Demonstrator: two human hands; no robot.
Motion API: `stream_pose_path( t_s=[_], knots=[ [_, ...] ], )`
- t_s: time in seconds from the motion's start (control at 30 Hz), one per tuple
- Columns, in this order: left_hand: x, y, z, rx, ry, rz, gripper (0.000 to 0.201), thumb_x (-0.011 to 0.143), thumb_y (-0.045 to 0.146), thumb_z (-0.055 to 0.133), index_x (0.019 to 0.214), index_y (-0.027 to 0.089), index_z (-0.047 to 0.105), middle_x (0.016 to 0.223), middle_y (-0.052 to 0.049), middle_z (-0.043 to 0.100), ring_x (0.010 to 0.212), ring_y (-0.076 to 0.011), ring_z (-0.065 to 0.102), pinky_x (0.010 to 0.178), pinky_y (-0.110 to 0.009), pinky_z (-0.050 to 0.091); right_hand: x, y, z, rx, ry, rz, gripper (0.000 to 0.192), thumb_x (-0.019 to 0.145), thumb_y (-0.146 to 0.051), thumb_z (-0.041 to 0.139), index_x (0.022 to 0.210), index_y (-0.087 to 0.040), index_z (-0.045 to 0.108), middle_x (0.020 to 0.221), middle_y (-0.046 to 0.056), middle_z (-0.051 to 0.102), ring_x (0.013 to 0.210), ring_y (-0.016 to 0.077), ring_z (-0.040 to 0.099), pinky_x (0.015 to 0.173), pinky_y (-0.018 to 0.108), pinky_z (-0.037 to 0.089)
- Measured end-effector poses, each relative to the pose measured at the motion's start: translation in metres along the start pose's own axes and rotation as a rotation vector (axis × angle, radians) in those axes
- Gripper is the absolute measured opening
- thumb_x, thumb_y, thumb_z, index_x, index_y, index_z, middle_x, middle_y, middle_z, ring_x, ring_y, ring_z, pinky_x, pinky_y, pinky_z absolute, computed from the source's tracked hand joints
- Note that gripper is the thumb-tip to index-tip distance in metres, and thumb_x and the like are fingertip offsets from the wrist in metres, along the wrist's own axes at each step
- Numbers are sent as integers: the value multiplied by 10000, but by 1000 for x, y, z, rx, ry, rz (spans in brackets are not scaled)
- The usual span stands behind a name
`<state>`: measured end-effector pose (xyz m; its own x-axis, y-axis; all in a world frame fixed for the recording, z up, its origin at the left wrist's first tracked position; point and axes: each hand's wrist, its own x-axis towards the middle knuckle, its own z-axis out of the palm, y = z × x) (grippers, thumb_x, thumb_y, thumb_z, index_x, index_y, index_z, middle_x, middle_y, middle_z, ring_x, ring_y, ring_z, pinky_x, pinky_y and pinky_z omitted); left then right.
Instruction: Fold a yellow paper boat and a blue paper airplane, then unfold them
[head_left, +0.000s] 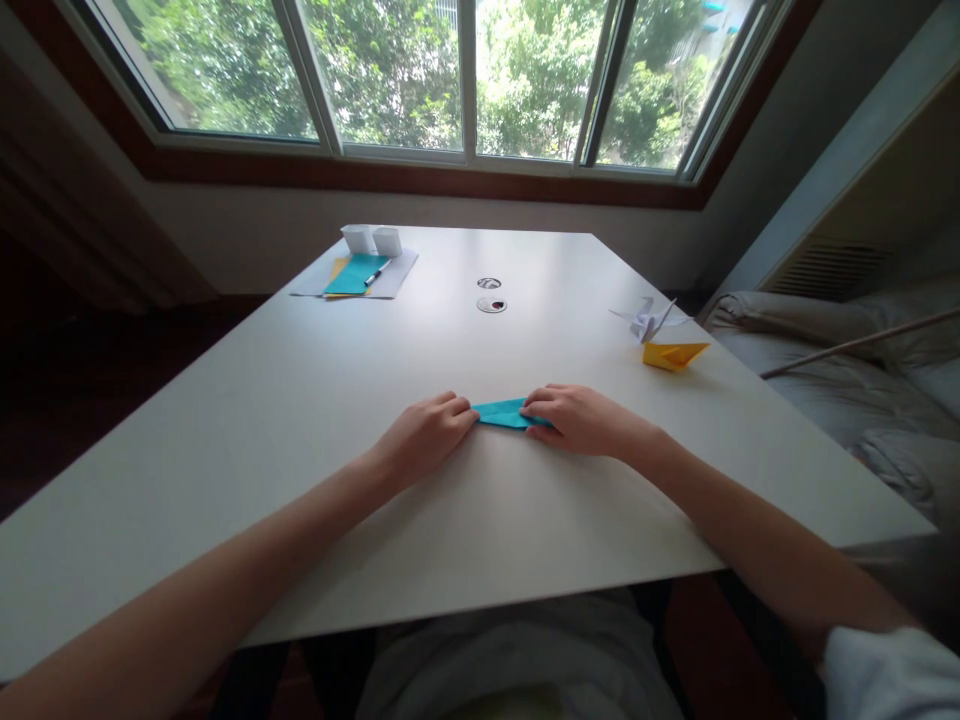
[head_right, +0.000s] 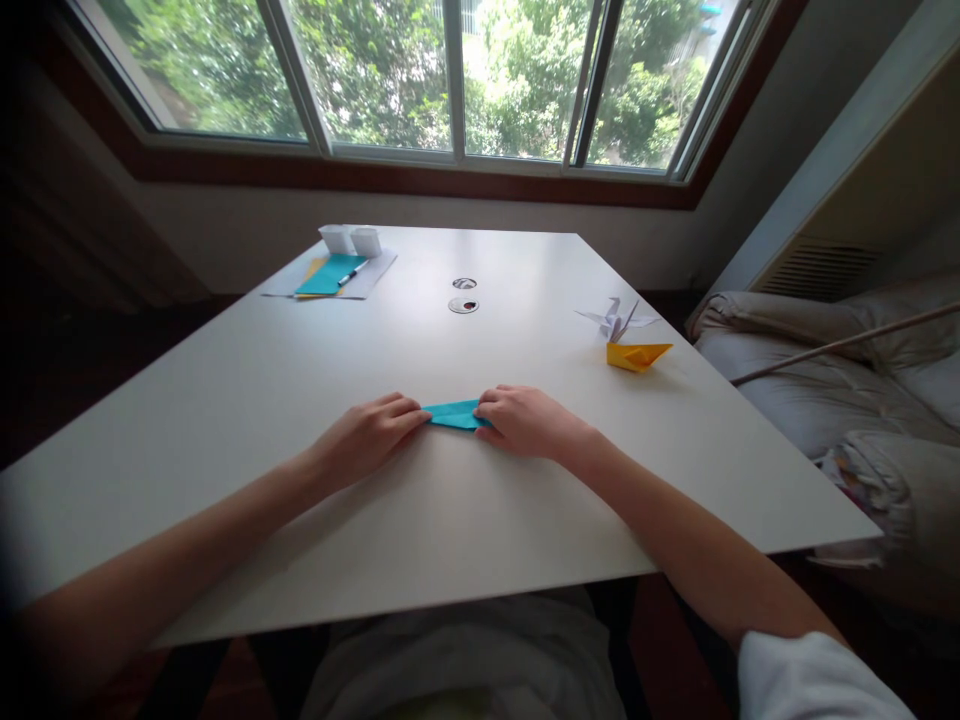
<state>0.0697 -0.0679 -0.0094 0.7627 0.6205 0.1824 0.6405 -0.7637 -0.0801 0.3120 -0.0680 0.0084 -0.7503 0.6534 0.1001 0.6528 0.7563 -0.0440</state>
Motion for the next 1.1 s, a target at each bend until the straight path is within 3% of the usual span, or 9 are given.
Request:
stream_pose_path(
  t_s=[0.13, 0.37, 0.57, 0.7, 0.83, 1.1],
  knots=[
    [3, 4, 1, 73, -11, -12, 208, 864, 77, 392, 883, 142, 589, 804, -76, 595, 775, -194, 555, 688, -308, 462, 1, -6, -6, -20, -65, 30, 287, 901, -257, 382, 905, -184, 660, 806, 62, 658, 763, 170, 598, 656, 268, 390],
    [5, 6, -2, 30, -50, -65, 213, 856, 51, 375, 867, 131, 572, 822, -78, 593, 791, -181, 550, 686, -275, 465, 8, -10, -14, -101, -105, 74, 233, 884, -235, 426, 888, -224, 659, 815, 40, 689, 710, 164, 623, 543, 256, 323],
    [-8, -28, -9, -2, -78, -127, 211, 847, 102, 414, 766, 142, 605, 753, -67, 604, 718, -169, 574, 651, -266, 460, 6, -3, -16, -50, -105, 67, 222, 866, -205, 450, 839, -234, 669, 839, 13, 695, 731, 152, 623, 556, 244, 330],
    [-11, -47, -12, -120, -72, -122, 220, 849, 150, 425, 831, 161, 643, 822, -56, 633, 738, -157, 599, 685, -258, 455, 1, -1, -15, -65, -102, 79, 246, 881, -225, 432, 833, -225, 673, 830, 18, 691, 712, 145, 619, 548, 242, 327],
    [-5, -42, -7, -216, -20, -95, 212, 851, 181, 435, 908, 162, 639, 899, -60, 635, 786, -157, 599, 713, -257, 450, 1, 0, -13, -77, -105, 79, 257, 888, -234, 421, 847, -230, 675, 838, 18, 691, 715, 144, 621, 547, 239, 325],
    [5, -27, 5, -229, 35, -57, 218, 871, 141, 401, 836, 152, 616, 845, -59, 610, 783, -160, 561, 708, -257, 434, 2, 7, -13, 9, -120, 91, 243, 885, -279, 434, 921, -227, 669, 858, 27, 695, 745, 157, 616, 606, 238, 352]
  ],
)
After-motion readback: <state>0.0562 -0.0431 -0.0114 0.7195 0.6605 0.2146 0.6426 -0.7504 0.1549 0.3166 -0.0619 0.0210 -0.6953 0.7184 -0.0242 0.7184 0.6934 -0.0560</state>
